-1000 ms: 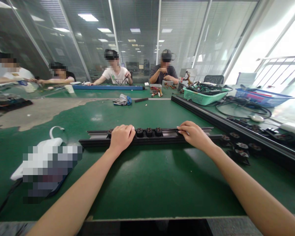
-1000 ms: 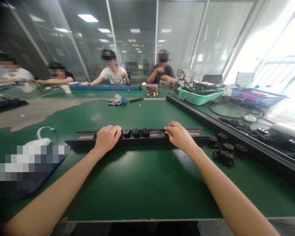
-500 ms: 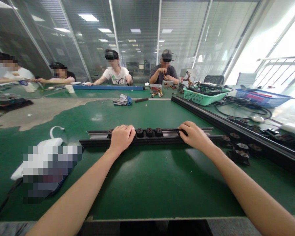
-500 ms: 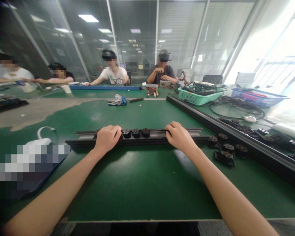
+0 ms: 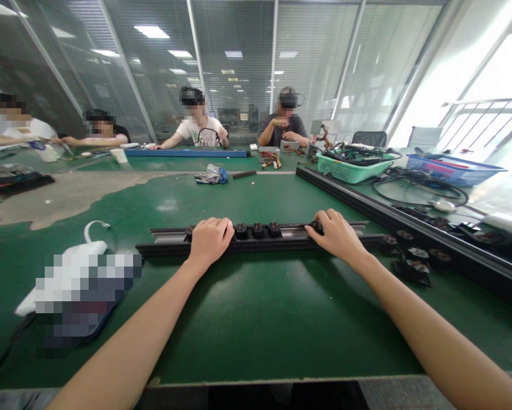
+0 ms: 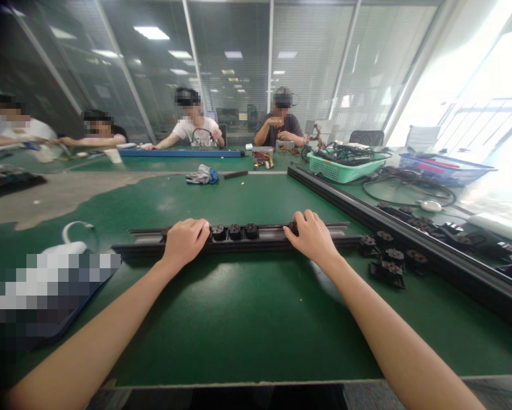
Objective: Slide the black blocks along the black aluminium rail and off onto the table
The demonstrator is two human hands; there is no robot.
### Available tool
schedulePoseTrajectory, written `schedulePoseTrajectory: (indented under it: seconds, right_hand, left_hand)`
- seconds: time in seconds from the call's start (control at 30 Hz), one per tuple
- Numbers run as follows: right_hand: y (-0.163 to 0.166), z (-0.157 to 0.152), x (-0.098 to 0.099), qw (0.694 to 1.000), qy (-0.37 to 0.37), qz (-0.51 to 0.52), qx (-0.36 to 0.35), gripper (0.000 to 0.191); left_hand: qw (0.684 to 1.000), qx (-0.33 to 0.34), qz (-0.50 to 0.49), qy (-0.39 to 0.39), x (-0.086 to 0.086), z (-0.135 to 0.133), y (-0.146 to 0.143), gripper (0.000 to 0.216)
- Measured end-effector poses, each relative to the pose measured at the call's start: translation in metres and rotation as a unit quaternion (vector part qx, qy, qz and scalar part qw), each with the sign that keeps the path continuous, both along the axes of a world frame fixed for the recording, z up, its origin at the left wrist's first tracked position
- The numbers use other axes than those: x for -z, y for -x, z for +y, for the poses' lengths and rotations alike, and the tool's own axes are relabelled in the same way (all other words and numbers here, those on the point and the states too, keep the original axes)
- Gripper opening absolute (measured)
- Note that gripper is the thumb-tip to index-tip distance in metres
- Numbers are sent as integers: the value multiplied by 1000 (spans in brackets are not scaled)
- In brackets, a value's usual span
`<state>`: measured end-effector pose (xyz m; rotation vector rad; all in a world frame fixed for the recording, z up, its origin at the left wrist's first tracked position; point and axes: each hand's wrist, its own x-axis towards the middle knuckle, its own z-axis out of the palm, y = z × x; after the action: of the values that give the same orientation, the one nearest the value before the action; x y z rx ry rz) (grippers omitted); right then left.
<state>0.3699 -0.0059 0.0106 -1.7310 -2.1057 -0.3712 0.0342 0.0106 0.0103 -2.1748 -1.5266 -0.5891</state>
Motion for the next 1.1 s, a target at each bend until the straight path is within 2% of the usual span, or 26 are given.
schedulePoseTrajectory:
  seconds: [0.23, 1.1]
  right_hand:
    - [4, -2, -6, 995, 75, 37, 46, 25]
    - [1, -1, -6, 992, 78, 46, 84, 22]
  left_hand:
    - [1000, -4, 6, -3, -1, -1, 0, 40]
    - [1000, -5, 8, -7, 0, 0, 0, 41]
